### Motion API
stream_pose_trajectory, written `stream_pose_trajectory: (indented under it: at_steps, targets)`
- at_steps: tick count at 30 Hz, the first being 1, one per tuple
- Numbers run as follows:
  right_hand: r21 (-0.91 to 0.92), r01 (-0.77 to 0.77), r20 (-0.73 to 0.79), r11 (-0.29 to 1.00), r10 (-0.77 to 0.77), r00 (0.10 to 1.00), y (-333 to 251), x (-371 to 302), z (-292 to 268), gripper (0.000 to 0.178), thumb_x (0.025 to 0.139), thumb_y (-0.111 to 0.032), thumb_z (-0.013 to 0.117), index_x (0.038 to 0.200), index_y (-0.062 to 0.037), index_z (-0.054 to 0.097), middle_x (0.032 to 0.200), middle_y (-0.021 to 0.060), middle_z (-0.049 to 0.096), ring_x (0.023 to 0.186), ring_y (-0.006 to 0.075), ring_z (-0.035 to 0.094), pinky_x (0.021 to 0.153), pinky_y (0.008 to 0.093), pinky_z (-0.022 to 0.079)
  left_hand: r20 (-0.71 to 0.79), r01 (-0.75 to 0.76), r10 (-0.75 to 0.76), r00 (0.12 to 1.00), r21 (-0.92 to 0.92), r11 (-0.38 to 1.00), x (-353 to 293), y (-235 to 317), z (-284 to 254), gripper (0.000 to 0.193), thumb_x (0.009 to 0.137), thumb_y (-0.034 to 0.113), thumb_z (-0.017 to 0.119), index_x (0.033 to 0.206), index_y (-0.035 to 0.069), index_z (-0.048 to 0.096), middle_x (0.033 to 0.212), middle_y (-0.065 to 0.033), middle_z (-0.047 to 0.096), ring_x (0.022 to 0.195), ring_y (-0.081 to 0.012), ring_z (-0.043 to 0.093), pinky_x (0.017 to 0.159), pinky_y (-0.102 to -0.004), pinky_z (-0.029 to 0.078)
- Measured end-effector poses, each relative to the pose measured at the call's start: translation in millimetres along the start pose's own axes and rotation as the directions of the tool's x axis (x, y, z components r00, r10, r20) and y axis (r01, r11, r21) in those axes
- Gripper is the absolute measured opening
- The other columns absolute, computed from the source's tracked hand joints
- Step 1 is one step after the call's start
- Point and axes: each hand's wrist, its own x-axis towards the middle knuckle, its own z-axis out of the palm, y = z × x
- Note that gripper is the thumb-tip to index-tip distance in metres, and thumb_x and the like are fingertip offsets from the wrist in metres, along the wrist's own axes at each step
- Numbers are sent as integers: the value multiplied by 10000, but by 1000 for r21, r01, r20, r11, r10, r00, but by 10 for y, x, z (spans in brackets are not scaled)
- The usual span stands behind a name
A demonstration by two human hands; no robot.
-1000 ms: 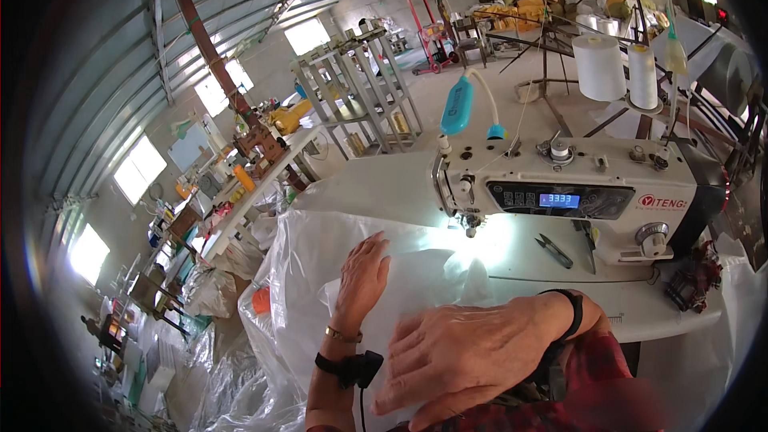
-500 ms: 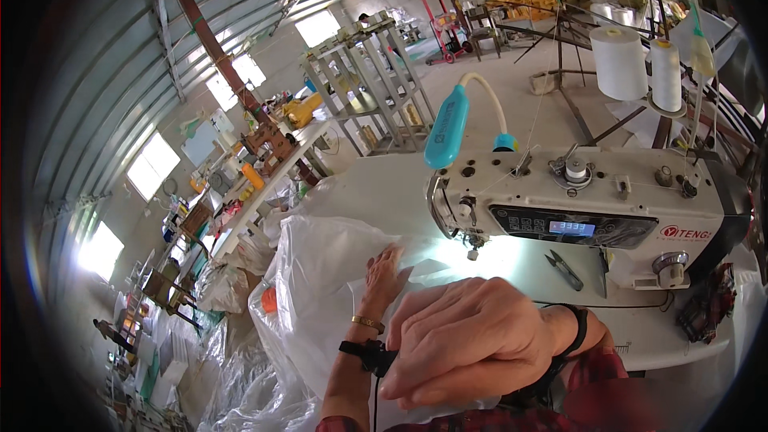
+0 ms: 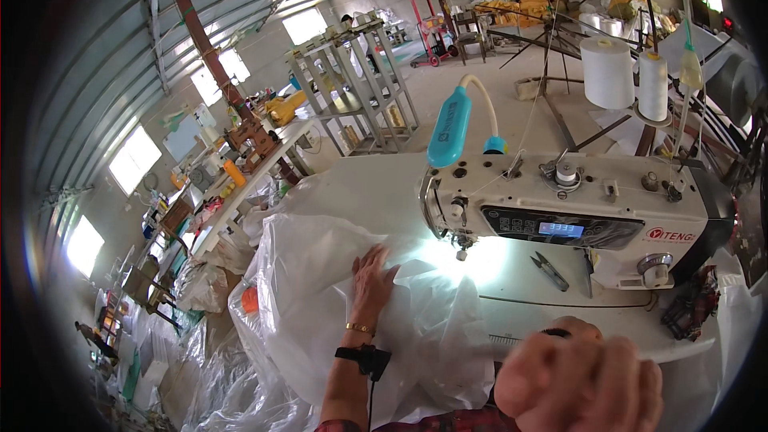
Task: Sewing together large sheets of white plastic material using an industrial sewing machine.
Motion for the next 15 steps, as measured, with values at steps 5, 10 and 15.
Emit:
stream_pose_trajectory:
  at_steps: [5,10,15]
  targets:
    - [-82,99,-703,992,-128,700,-155,-104,751,131,979,-159,527,962,-162,658,1069,-98,626,901,66,559,818,265,412,-14,29,-30,999,-12,999,-57,-15,-30,454,879,292,661,1268,75,578,1369,-103,546,1317,-256,449,1140,-458,256]
    - [-46,103,-882,994,-89,462,-298,-12,931,167,929,-65,604,1028,-154,705,1182,-135,653,1043,40,603,946,270,419,-15,23,-23,1000,-11,1000,-49,-44,-1,447,875,294,664,1254,68,588,1361,-107,552,1306,-260,462,1138,-454,264]
    - [-124,305,-614,944,-315,724,-468,-348,709,259,933,-61,594,1164,-138,680,1265,-72,636,1194,9,527,1000,274,399,-36,-16,15,999,-8,1000,-5,18,-20,449,876,292,662,1254,61,586,1344,-116,564,1289,-270,480,1132,-460,276]
